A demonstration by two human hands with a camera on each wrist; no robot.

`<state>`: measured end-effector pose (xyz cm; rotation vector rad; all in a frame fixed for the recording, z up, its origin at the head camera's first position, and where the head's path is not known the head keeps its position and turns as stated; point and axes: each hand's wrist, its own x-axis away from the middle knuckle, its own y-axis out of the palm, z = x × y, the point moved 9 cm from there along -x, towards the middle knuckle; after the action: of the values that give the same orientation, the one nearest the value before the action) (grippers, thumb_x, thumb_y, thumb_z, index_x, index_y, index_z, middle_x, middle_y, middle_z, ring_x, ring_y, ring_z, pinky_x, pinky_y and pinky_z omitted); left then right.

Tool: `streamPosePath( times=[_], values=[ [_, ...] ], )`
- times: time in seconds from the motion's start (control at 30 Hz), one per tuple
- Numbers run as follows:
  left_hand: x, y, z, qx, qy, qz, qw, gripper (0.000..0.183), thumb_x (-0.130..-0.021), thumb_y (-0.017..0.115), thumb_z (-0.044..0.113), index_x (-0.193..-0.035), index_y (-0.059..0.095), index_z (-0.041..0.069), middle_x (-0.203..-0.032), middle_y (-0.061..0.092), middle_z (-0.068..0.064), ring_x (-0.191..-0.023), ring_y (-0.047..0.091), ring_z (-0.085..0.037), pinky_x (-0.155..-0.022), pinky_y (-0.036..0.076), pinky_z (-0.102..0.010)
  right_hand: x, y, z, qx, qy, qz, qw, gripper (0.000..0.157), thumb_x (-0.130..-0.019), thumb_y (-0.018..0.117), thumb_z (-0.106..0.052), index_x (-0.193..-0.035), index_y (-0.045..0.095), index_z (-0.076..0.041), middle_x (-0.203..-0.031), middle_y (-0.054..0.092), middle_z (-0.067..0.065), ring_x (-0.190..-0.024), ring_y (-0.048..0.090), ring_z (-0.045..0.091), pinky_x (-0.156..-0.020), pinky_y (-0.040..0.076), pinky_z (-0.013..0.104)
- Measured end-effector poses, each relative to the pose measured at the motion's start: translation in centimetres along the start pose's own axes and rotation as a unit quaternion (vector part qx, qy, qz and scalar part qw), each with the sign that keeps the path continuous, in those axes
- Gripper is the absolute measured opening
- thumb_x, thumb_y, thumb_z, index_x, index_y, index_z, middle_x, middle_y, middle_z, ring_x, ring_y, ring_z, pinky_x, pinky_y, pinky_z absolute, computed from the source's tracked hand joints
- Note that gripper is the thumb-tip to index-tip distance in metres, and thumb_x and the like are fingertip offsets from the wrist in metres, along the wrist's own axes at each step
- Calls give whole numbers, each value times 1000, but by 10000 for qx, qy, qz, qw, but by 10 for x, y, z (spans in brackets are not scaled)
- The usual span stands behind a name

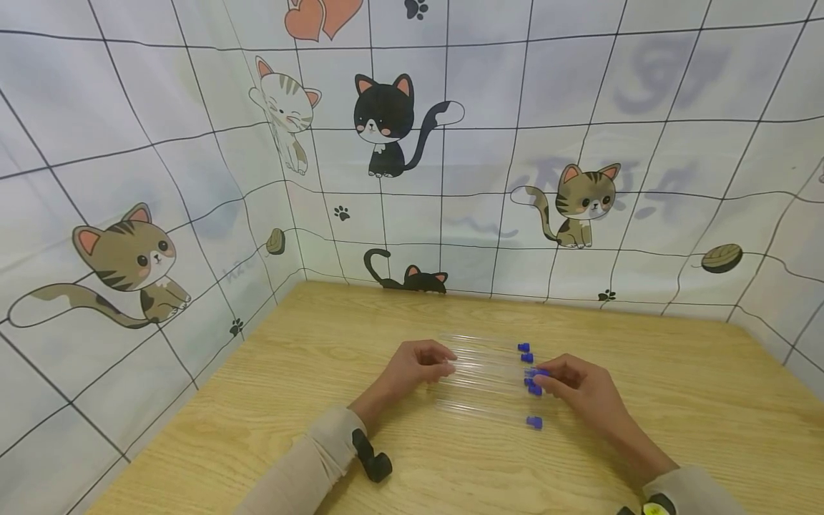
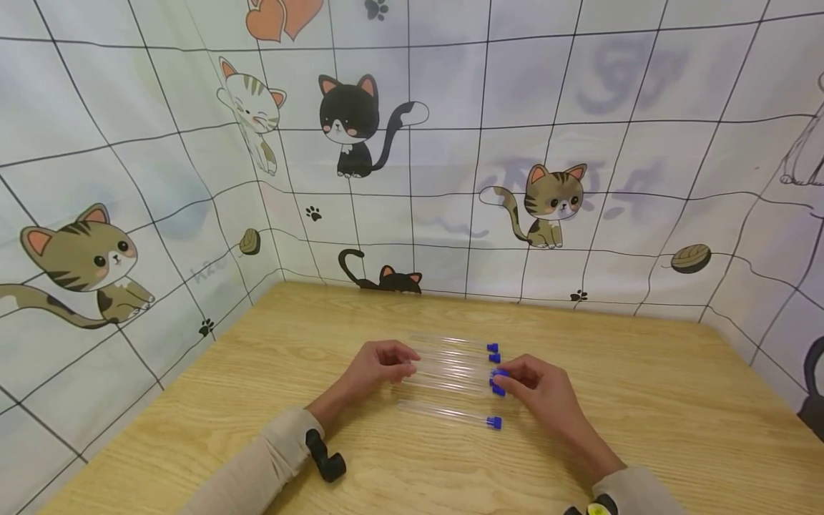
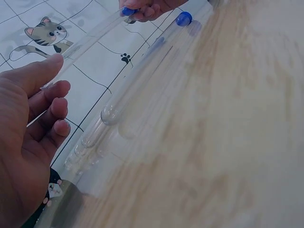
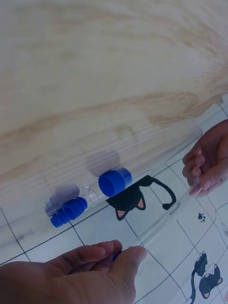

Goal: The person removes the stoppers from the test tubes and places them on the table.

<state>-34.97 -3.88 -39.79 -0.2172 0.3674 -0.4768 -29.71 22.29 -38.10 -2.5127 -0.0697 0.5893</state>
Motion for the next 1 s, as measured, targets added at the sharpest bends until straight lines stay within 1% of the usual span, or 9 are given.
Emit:
streamPosePath(
  times=[0.1, 0.2, 0.37, 0.47, 0.6, 0.73, 0.83, 1.0],
  values=[
    [0, 0, 2, -85, 21, 53, 9999, 21, -86, 73, 23, -104, 72, 12, -79, 62, -2, -64, 53, -13, -56, 44, -25, 0, -2, 0, -9, 25, 75, 10000, 17, -89, 70, -26, -101, 69, -15, -85, 71, 2, -71, 64, 22, -61, 52, 30],
    [-1, 1, 4, -135, 71, 82, 9999, 22, -87, 73, 22, -104, 71, 9, -78, 63, -1, -64, 53, -13, -56, 44, -25, 0, -3, -1, -34, 14, 124, 9999, 16, -89, 70, -26, -101, 70, -15, -84, 71, 2, -70, 63, 23, -61, 52, 29],
    [-1, 0, 6, -151, 115, 167, 9997, 18, -86, 73, 22, -102, 73, 11, -78, 64, -1, -63, 53, -12, -56, 45, -24, 1, -5, -3, -40, -30, 172, 9998, 14, -89, 69, -26, -98, 71, -16, -85, 71, -1, -72, 63, 22, -61, 52, 30],
    [0, 0, 8, -140, 113, 202, 9996, 18, -86, 74, 21, -101, 73, 12, -78, 64, -1, -62, 52, -12, -56, 45, -24, 1, -6, -4, -21, -12, 211, 9998, 14, -89, 69, -27, -97, 72, -16, -86, 71, -1, -74, 65, 22, -62, 52, 30],
    [-1, 1, 11, -130, 114, 199, 9997, 21, -86, 73, 19, -103, 72, 6, -78, 65, -1, -62, 53, -13, -56, 44, -25, 2, -9, -5, -23, 12, 268, 9996, 15, -90, 69, -28, -97, 72, -15, -87, 71, 4, -76, 65, 21, -63, 52, 29],
    [-2, 2, 10, -8, 46, 182, 9998, 24, -86, 73, 15, -105, 71, 0, -77, 66, -2, -62, 53, -14, -56, 45, -27, 2, -9, -2, -128, 91, 217, 9996, 17, -90, 69, -28, -99, 71, -14, -88, 71, 6, -76, 65, 23, -63, 52, 31],
    [-2, 2, 9, -8, 9, 202, 9998, 24, -86, 74, 16, -104, 71, 1, -76, 66, -2, -62, 54, -14, -56, 46, -28, 2, -8, -1, -186, 159, 185, 9995, 18, -90, 69, -28, -99, 71, -14, -89, 71, 7, -76, 64, 25, -63, 52, 31],
    [-1, 1, 12, -157, 79, 293, 9994, 25, -85, 74, 22, -102, 72, 3, -76, 67, -1, -62, 55, -14, -57, 47, -28, 2, -9, -3, -148, 128, 302, 9994, 17, -89, 70, -29, -98, 71, -15, -87, 72, 4, -74, 64, 26, -61, 52, 32]
  ],
)
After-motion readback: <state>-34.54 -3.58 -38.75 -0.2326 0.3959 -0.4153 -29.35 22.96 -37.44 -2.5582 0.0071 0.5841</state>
